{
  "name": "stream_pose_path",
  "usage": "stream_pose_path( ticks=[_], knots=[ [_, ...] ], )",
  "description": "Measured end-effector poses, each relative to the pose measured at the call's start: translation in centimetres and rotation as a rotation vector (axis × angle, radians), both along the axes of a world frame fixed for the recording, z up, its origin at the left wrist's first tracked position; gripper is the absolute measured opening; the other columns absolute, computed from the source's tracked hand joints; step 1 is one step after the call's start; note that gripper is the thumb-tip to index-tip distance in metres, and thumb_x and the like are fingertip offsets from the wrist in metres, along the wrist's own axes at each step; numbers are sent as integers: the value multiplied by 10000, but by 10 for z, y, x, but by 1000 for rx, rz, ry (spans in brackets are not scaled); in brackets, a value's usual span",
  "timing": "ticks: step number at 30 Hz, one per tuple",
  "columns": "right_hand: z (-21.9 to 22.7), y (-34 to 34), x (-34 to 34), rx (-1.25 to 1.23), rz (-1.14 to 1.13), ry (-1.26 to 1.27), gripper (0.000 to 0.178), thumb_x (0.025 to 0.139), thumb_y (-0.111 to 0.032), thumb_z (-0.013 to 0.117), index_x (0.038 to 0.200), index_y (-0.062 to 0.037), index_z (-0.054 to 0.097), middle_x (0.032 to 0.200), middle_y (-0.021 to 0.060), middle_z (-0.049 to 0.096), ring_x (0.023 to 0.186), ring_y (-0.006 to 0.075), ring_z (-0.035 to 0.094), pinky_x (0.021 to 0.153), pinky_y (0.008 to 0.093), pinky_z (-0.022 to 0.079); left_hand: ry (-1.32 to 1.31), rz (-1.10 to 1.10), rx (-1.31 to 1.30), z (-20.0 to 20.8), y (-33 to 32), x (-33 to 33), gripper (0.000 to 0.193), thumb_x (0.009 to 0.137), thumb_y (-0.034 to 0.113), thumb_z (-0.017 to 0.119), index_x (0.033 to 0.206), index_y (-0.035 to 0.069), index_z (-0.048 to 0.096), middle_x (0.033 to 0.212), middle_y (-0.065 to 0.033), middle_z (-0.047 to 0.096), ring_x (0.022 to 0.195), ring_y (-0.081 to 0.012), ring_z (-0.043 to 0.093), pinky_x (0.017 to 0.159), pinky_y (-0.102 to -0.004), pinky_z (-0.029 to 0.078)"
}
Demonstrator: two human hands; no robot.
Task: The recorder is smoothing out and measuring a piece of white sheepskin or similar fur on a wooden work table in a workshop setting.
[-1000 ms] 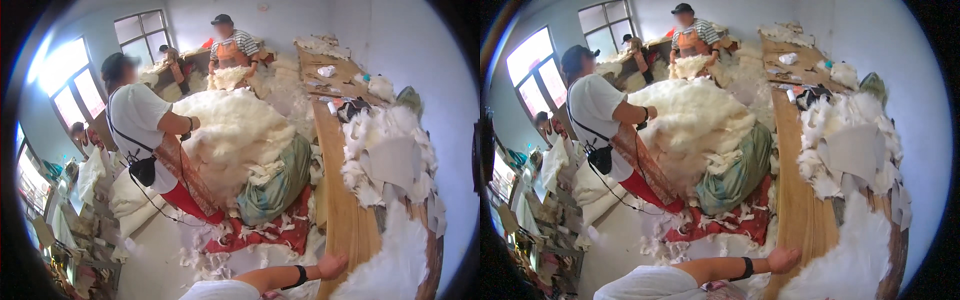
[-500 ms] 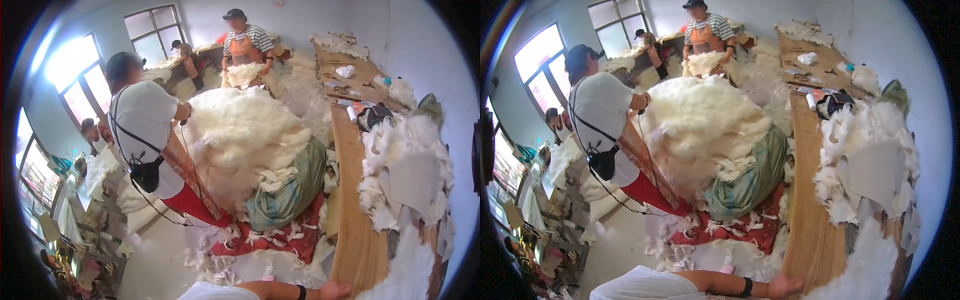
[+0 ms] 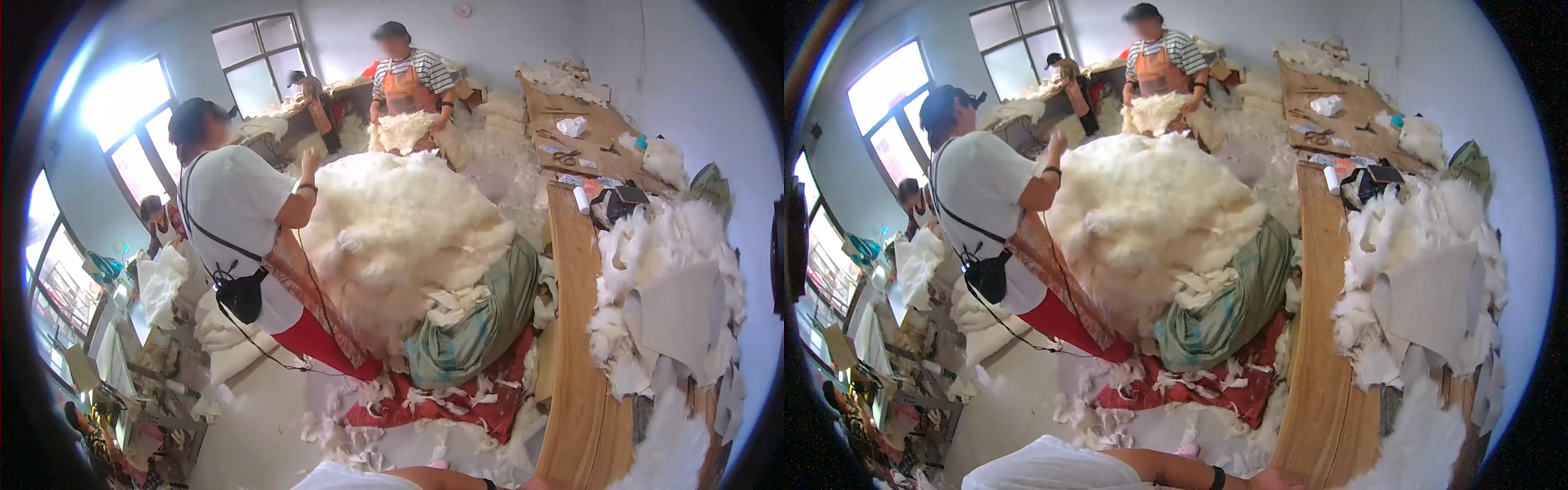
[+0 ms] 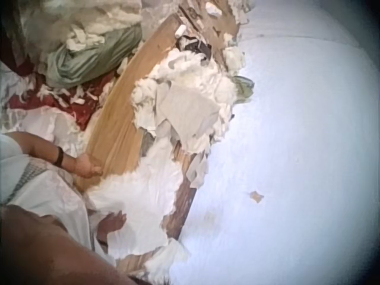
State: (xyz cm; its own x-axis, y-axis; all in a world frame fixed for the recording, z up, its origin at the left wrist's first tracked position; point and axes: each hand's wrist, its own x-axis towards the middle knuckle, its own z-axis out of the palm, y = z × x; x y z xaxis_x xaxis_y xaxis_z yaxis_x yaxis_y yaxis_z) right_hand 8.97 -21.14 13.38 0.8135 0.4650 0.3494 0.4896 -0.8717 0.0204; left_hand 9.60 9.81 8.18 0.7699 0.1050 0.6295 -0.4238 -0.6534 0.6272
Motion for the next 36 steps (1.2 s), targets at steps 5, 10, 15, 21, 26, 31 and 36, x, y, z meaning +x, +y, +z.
stream_pose_path(
  ticks=[5, 10, 15, 21, 26, 31, 36],
  knots=[
    [1, 2, -2, 14, -30, 20, 317, 972, -181, 461, 1197, 26, 543, 1263, 255, 530, 1178, 456, 481, 983, 544, 390, 28, 28, 29, -2, 0, -1, 187, 746, 212, 607, 684, 133, 449, 609, -46, 473, 521, -258, 530, 439, -401, 419],
    [3, 4, -3, 18, -42, 33, 316, 970, -183, 463, 1191, 27, 545, 1262, 257, 529, 1177, 457, 481, 982, 546, 389, 55, 4, 91, -10, -2, -2, 211, 787, 248, 605, 687, 140, 454, 608, -43, 467, 515, -255, 523, 436, -406, 409],
    [3, 7, -3, 21, -61, 32, 315, 968, -185, 465, 1186, 28, 546, 1261, 260, 528, 1176, 458, 481, 982, 548, 389, 37, 10, 17, -1, 1, -4, 280, 853, 355, 601, 709, 151, 476, 631, -47, 489, 529, -260, 525, 449, -412, 410],
    [6, 8, -6, 3, -94, 32, 314, 966, -188, 468, 1179, 29, 548, 1260, 263, 527, 1175, 460, 481, 982, 551, 388, -8, -10, -25, 3, 0, -5, 336, 861, 429, 598, 711, 153, 478, 640, -60, 499, 539, -273, 533, 456, -414, 419],
    [12, 14, -11, 32, -123, 62, 323, 960, -195, 471, 1178, 26, 559, 1251, 283, 525, 1172, 470, 478, 980, 556, 386, 29, -11, 4, -21, -6, -1, 307, 844, 388, 601, 706, 142, 477, 637, -62, 498, 531, -285, 532, 441, -425, 416],
    [-8, -3, -4, 30, -42, -17, 354, 975, -230, 457, 1221, 3, 559, 1265, 273, 522, 1171, 472, 476, 986, 535, 389, 46, 15, -4, -28, -10, 2, 308, 835, 377, 590, 695, 127, 477, 635, -67, 499, 540, -294, 541, 440, -435, 419],
    [-33, -35, -1, 3, 46, -91, 384, 979, -284, 468, 1235, -11, 557, 1289, 252, 516, 1183, 451, 476, 994, 517, 391, 21, -56, -12, -10, -2, -2, 353, 880, 417, 553, 681, 134, 486, 638, -72, 510, 546, -297, 547, 460, -431, 430]
  ],
)
